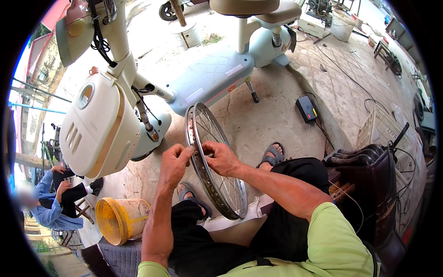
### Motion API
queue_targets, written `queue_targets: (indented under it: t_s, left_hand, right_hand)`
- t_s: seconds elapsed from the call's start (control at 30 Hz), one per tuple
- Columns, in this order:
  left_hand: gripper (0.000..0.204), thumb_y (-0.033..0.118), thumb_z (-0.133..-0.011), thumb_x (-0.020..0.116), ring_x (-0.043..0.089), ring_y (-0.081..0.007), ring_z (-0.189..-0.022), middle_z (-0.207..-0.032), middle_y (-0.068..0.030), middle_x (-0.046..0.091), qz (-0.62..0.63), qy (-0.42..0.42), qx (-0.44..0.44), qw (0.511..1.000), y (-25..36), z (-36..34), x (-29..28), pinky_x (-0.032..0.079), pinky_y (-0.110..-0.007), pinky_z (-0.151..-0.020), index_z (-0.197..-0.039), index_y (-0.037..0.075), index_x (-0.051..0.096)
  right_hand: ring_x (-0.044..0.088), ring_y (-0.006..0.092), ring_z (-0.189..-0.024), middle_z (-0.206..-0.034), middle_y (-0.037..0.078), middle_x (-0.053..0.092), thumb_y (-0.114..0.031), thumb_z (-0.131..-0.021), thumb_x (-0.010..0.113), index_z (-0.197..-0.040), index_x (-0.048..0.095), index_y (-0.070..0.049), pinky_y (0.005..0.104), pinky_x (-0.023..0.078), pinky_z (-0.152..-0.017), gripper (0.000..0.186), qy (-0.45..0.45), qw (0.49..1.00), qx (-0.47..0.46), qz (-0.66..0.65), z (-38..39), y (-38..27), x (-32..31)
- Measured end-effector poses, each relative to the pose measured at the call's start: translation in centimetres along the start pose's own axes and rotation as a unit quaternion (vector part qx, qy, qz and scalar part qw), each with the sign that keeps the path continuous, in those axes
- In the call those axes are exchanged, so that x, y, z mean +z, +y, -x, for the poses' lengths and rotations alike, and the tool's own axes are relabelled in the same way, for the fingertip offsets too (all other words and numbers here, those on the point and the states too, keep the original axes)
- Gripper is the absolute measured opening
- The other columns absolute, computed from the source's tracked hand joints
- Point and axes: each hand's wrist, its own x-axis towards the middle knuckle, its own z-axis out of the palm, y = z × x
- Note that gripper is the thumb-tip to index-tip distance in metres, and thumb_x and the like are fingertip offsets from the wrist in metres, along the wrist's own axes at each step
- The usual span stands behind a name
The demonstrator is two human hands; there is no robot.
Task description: The person sits and works on a bicycle wheel rim, repeatedly pressing and adjusting small metal components along the rim's edge with both hands. The person rotates the rim to access different sections while maintaining a seated position.
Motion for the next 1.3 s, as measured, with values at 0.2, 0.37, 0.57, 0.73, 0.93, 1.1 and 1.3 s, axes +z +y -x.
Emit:
queue_targets:
  t_s: [0.2,0.37,0.57,0.73,0.93,1.1,1.3]
  left_hand:
    - [0.017,0.016,-0.098,0.063,0.049,-0.0063,-0.063,-0.072,0.004,0.056,0.072,0.036,0.044,0.996,1.1,0.4,-1.0,0.042,-0.025,-0.057,-0.098,0.0,0.069]
    - [0.022,0.014,-0.087,0.072,0.05,-0.0078,-0.059,-0.065,-0.0008,0.057,-0.129,-0.006,0.062,0.99,2.8,1.6,0.4,0.044,-0.026,-0.057,-0.106,0.002,0.072]
    - [0.016,0.01,-0.082,0.069,0.051,-0.0121,-0.053,-0.057,-0.0066,0.054,-0.205,0.046,0.062,0.976,3.6,2.1,1.4,0.045,-0.031,-0.055,-0.095,0.001,0.072]
    - [0.012,0.011,-0.083,0.07,0.053,-0.0144,-0.05,-0.056,-0.008,0.055,-0.243,0.08,0.096,0.962,3.4,1.9,1.7,0.045,-0.032,-0.053,-0.09,0.002,0.07]
    - [0.011,0.01,-0.083,0.071,0.051,-0.0114,-0.05,-0.055,-0.0067,0.055,-0.206,0.021,0.094,0.974,3.6,1.7,1.0,0.043,-0.031,-0.051,-0.088,0.0,0.069]
    - [0.014,0.017,-0.083,0.07,0.068,-0.0294,-0.063,-0.067,-0.0132,0.066,-0.249,0.027,0.062,0.966,4.1,1.8,1.1,0.052,-0.04,-0.06,-0.092,0.005,0.071]
    - [0.01,0.008,-0.083,0.07,0.049,-0.0078,-0.051,-0.055,-0.0042,0.054,-0.22,0.018,0.087,0.972,4.1,1.8,0.9,0.044,-0.03,-0.051,-0.089,0.0,0.07]
  right_hand:
    - [0.062,0.0074,-0.088,-0.101,0.002,0.067,-0.014,-0.097,0.067,-0.117,0.063,-0.001,0.025,0.053,-0.077,0.025,-0.014,1.0,0.003,0.006,-0.2,0.5,0.1]
    - [0.064,0.0103,-0.091,-0.1,0.005,0.07,-0.013,-0.096,0.067,-0.116,0.064,0.001,0.0281,0.053,-0.082,0.025,-0.013,0.997,-0.016,-0.081,0.0,0.8,0.4]
    - [0.064,0.0111,-0.096,-0.106,0.005,0.069,-0.011,-0.095,0.067,-0.118,0.062,0.0,0.0278,0.053,-0.084,0.026,-0.024,0.999,-0.039,-0.021,-0.1,1.5,0.8]
    - [0.067,0.0145,-0.092,-0.101,0.009,0.073,-0.015,-0.091,0.07,-0.111,0.066,0.001,0.0306,0.053,-0.084,0.026,0.008,0.999,-0.042,-0.002,-0.2,1.3,1.0]
    - [0.067,0.0144,-0.091,-0.1,0.01,0.073,-0.018,-0.091,0.071,-0.111,0.066,0.0,0.0306,0.054,-0.083,0.027,0.011,0.999,-0.037,-0.011,-0.1,1.2,0.8]
    - [0.068,0.0151,-0.092,-0.101,0.01,0.073,-0.018,-0.091,0.071,-0.113,0.067,0.0,0.0309,0.054,-0.083,0.029,0.001,0.999,-0.041,0.017,0.2,0.1,1.1]
    - [0.069,0.0163,-0.092,-0.101,0.011,0.073,-0.019,-0.09,0.072,-0.112,0.067,0.0,0.0317,0.054,-0.083,0.03,0.015,0.999,-0.023,0.041,0.4,-0.4,0.9]
